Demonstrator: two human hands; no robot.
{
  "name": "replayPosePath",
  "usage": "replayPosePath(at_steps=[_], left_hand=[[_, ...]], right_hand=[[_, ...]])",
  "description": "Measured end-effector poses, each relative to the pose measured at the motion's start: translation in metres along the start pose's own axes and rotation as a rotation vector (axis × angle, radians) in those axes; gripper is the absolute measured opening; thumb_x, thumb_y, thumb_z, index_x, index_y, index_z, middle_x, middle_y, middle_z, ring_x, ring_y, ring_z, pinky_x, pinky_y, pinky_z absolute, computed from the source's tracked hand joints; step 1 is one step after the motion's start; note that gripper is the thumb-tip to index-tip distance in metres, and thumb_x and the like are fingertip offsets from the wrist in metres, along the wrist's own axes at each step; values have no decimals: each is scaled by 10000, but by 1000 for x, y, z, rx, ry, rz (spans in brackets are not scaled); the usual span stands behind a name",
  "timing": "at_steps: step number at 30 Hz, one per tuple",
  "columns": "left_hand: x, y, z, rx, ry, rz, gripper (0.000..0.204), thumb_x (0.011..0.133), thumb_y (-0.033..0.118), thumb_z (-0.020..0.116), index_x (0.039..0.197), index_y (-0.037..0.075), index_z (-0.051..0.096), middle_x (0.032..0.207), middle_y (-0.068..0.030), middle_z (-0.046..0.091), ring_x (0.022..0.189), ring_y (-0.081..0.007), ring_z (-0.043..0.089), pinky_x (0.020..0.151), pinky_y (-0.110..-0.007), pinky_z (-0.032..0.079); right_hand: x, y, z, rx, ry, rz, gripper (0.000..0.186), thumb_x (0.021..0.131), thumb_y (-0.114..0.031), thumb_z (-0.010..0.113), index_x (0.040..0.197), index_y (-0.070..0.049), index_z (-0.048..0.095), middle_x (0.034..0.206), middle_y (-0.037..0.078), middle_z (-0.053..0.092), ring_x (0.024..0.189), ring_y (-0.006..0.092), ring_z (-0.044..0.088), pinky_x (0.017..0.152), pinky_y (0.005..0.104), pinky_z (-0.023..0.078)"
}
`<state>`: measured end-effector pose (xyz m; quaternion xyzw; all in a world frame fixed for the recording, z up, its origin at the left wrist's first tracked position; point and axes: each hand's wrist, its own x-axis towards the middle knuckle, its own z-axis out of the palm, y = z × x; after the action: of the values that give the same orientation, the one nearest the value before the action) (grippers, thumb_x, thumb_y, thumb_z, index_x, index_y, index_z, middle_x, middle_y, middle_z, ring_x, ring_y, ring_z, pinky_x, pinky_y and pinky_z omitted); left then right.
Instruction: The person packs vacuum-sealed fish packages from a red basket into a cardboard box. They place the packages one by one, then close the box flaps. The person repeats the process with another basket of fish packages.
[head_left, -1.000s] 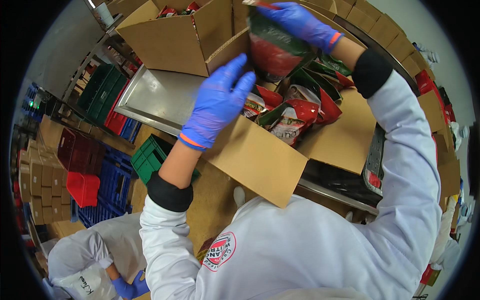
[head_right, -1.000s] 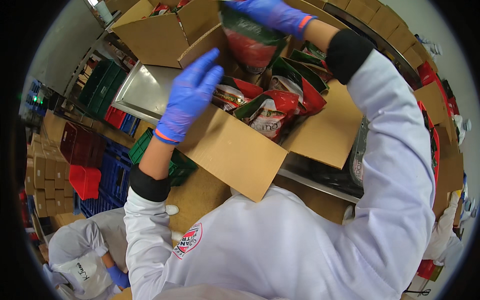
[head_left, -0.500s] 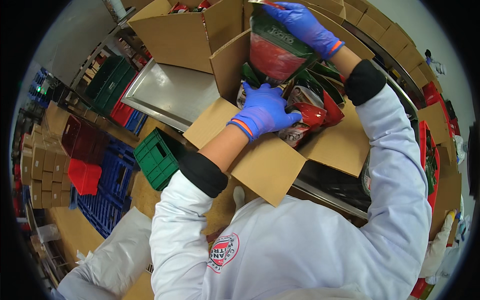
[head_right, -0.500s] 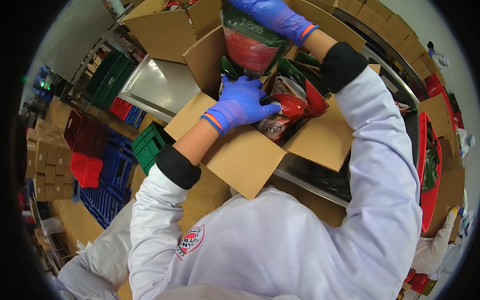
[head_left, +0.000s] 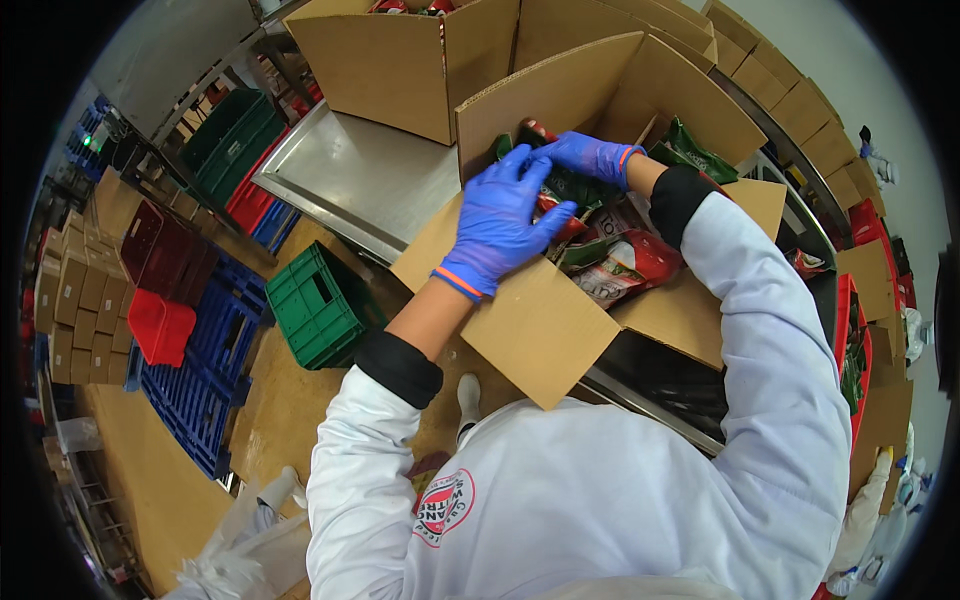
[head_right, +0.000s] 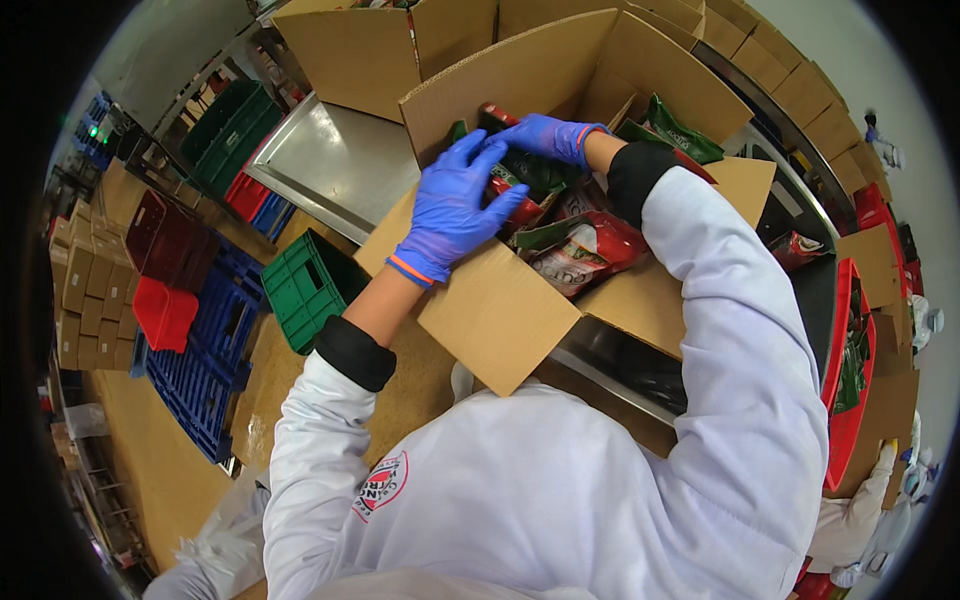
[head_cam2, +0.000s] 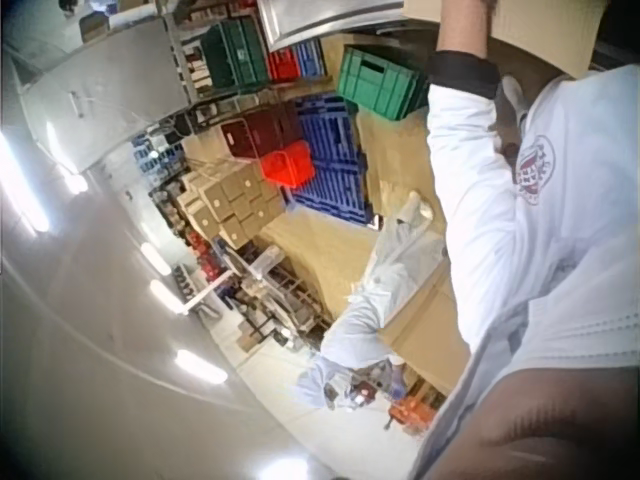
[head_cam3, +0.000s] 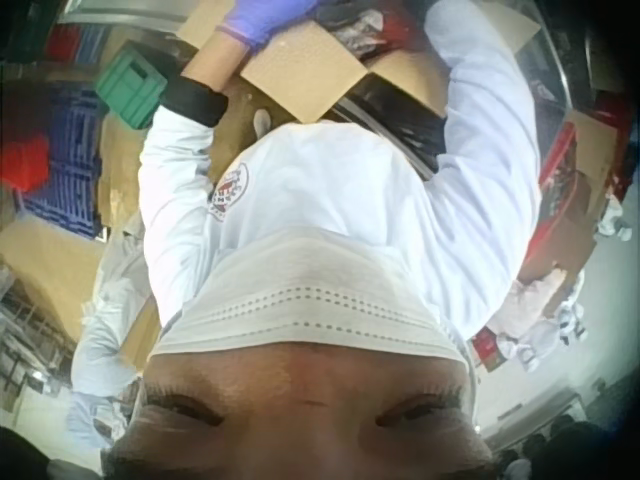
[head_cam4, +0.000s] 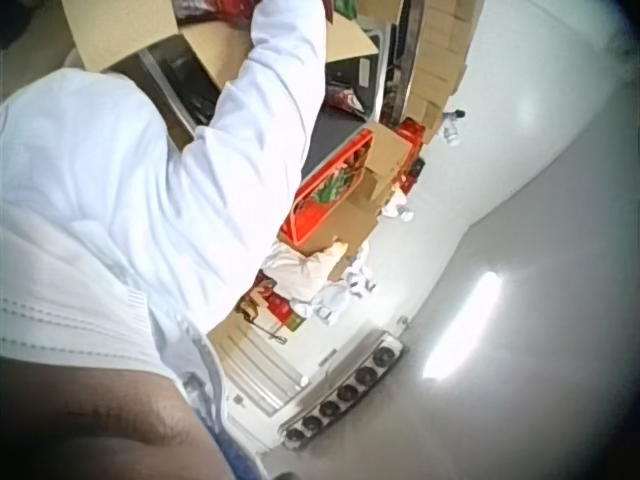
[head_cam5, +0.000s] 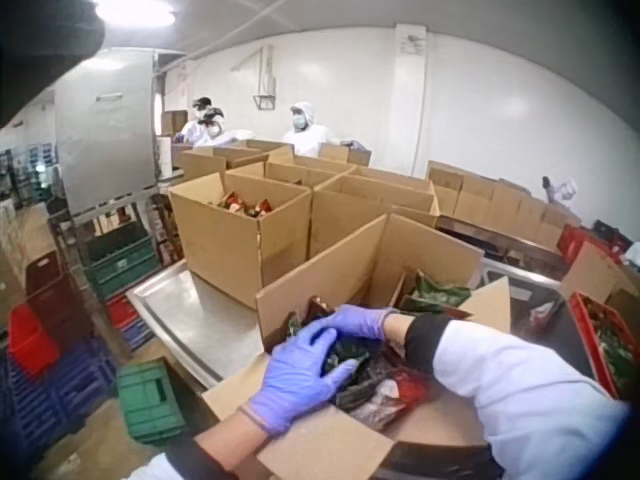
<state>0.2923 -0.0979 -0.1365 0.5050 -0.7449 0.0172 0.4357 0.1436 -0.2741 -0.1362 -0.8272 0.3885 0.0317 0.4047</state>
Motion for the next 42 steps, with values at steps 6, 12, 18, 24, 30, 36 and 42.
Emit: replayPosePath(at_steps=[6,12,18,24,30,36,42], left_hand=[[-3,-13,16,-73,172,-6,470,832,248,655,1243,36,573,1236,-201,555,1177,-363,495,1029,-432,366],[-2,-2,15,-133,99,6,395,918,135,567,1288,1,535,1284,-164,534,1204,-297,478,1045,-390,339],[-3,-5,21,83,54,68,433,947,199,558,1347,46,495,1315,-151,508,1241,-286,436,1062,-390,321],[-3,-8,19,89,28,41,426,943,170,555,1344,41,494,1338,-135,499,1246,-270,437,1066,-385,322],[-7,-15,23,21,41,9,393,950,158,535,1324,39,512,1329,-123,519,1244,-271,448,1070,-370,314],[-8,-17,18,104,65,-6,422,929,223,574,1323,84,522,1297,-152,521,1204,-308,474,1047,-391,353],[-12,-8,16,163,105,-102,458,904,298,609,1329,153,522,1267,-161,513,1150,-313,522,988,-373,418]], right_hand=[[-46,-45,-12,-197,15,-170,568,895,-526,548,1267,-97,545,1182,180,609,1028,316,597,919,381,459],[-248,-47,-79,-489,641,-229,607,889,-522,560,1217,-13,526,1113,147,577,982,276,563,883,376,444],[-468,111,15,-357,95,724,907,747,-521,722,1406,0,382,1349,242,482,1257,338,475,1040,386,393],[-448,207,71,-23,-61,746,1022,715,-518,760,1464,-28,267,1451,229,368,1334,337,384,1092,371,334],[-341,183,116,-532,-400,-255,703,589,-570,789,1079,-88,643,1079,158,631,1088,368,547,913,421,457],[-365,190,85,-603,-217,211,634,761,-710,561,703,-90,684,692,145,644,667,378,620,617,449,483],[-476,145,-22,-376,924,395,373,916,-400,602,899,-36,681,646,123,607,541,186,388,503,346,404]])
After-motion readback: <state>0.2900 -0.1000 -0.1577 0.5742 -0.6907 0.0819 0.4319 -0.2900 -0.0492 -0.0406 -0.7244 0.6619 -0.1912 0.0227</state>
